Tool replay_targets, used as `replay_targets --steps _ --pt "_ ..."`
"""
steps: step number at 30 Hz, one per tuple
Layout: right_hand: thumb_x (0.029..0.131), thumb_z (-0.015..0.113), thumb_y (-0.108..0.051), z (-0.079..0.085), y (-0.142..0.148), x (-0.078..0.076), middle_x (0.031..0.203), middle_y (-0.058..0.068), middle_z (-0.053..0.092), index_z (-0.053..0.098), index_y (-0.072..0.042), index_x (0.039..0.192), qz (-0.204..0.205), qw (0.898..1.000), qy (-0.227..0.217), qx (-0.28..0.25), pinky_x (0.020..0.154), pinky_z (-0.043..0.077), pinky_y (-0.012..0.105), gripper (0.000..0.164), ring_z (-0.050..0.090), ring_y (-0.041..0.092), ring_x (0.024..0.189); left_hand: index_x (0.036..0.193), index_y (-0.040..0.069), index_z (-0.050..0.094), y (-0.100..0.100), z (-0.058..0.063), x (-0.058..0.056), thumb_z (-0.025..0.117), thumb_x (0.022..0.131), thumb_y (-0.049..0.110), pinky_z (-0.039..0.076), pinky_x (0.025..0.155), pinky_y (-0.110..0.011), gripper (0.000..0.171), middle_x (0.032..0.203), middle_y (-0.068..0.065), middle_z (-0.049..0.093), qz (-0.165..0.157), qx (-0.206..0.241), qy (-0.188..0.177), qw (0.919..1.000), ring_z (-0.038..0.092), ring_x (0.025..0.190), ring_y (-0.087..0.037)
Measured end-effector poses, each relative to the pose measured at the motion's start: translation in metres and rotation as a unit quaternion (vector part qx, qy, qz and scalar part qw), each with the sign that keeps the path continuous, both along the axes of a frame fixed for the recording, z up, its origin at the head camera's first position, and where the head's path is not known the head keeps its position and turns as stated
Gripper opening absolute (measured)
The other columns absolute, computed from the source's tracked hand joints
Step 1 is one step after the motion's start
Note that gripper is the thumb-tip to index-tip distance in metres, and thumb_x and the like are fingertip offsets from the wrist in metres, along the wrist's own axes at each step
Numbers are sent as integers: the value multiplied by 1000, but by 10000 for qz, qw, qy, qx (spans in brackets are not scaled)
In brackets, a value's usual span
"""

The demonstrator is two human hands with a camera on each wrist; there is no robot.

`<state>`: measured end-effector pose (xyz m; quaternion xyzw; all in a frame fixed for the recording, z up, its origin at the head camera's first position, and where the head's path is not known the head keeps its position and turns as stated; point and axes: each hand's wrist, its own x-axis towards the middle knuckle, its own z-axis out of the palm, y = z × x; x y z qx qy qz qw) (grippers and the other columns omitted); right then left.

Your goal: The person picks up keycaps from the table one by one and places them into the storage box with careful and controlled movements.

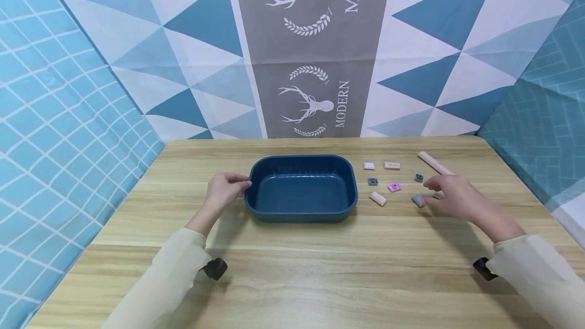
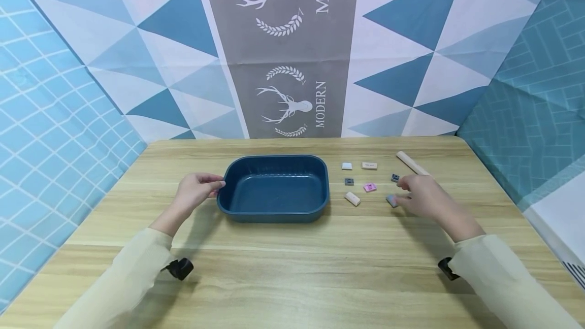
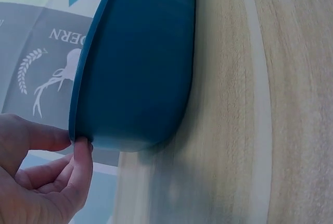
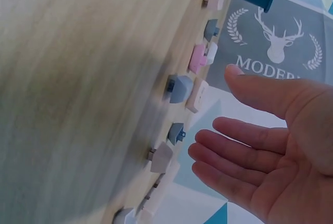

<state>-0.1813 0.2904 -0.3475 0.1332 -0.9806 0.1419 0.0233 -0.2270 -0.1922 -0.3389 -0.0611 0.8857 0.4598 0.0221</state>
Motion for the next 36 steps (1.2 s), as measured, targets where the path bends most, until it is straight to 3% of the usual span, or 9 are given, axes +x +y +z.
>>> replay_targets --steps 8,15,25,36 --pt "78 76 -14 -5 -4 -4 91 22 71 67 8 102 108 9999 39 -46 71 57 46 34 67 31 81 112 -3 67 -1 0 -2 64 91 15 59 74 -23 28 111 -21 69 65 176 -117 9998 63 69 -2" --pt "76 79 -16 -8 -5 -6 86 18 69 67 9 99 -58 9998 -138 -138 68 56 43 36 64 26 77 114 -3 65 -2 -1 -4 63 92 14 59 82 -30 29 112 -20 68 13 380 -274 9989 62 72 -2" --pt "78 79 -19 -15 -5 -8 84 16 68 67 9 98 -224 9978 -466 -413 64 55 38 36 61 21 75 113 -2 66 -2 -3 -3 62 92 15 58 80 -32 28 109 -19 69 54 150 -214 9996 61 69 -4" --pt "77 78 -15 -23 -6 -5 82 16 67 66 9 94 -347 9966 -430 -613 61 54 34 32 61 21 73 110 -3 67 1 -3 1 65 90 15 58 73 -29 27 101 -16 71 107 150 -83 9998 59 65 -4"
